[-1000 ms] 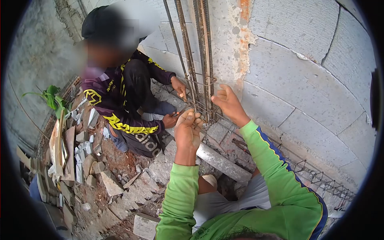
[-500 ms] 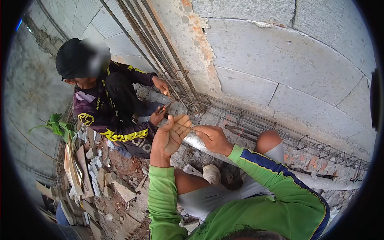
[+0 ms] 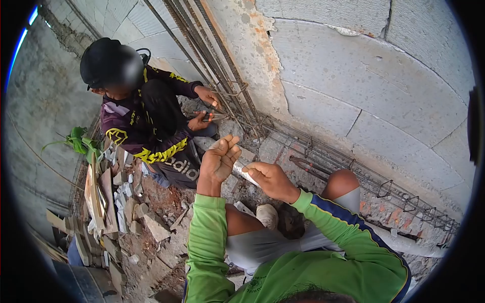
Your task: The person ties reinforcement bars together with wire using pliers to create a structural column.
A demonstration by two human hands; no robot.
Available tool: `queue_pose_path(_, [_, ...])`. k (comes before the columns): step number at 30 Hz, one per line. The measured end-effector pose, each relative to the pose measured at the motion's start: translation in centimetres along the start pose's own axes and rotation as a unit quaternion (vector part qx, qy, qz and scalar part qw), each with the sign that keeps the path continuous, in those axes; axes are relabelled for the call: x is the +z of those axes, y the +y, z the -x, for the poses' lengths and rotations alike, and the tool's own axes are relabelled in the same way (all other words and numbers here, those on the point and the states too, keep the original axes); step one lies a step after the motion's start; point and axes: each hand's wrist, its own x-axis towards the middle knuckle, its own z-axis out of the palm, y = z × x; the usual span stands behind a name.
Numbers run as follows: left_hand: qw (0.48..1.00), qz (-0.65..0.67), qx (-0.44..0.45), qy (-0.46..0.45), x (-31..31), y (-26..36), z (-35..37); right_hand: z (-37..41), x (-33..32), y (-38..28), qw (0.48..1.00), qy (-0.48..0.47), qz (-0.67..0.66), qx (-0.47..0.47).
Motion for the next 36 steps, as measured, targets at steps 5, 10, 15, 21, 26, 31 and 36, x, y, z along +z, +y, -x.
queue_pose_path(5, [0.999,-0.047,-0.008,0.013,-0.2,-0.3,-0.9,0.0,0.0,2.3,0.999,0.043,0.012,-0.029])
queue_pose_path(10, [0.97,-0.222,-0.045,0.087,-0.5,-1.3,-3.1,0.2,0.3,3.1,0.997,0.035,0.068,-0.017])
queue_pose_path(15, [0.959,-0.26,-0.094,0.056,-0.6,-1.5,-3.7,0.6,-0.4,3.9,0.99,0.098,0.098,-0.02])
queue_pose_path(21, [0.953,-0.288,-0.032,0.088,-0.4,-5.2,-3.4,1.1,-1.8,6.9,0.974,0.127,0.179,0.046])
queue_pose_path(26, [0.952,-0.273,0.033,0.132,-0.3,-6.8,-5.0,1.3,0.1,6.5,0.97,0.051,0.236,0.004])
queue_pose_path(31, [0.973,-0.18,-0.044,0.135,-0.4,-4.8,-4.6,0.2,-1.1,1.1,0.926,0.027,-0.265,0.268])
queue_pose_path(36, [0.977,-0.131,-0.162,0.036,-2.2,-3.1,-3.8,0.5,-1.5,5.0,0.951,0.086,-0.117,0.274])
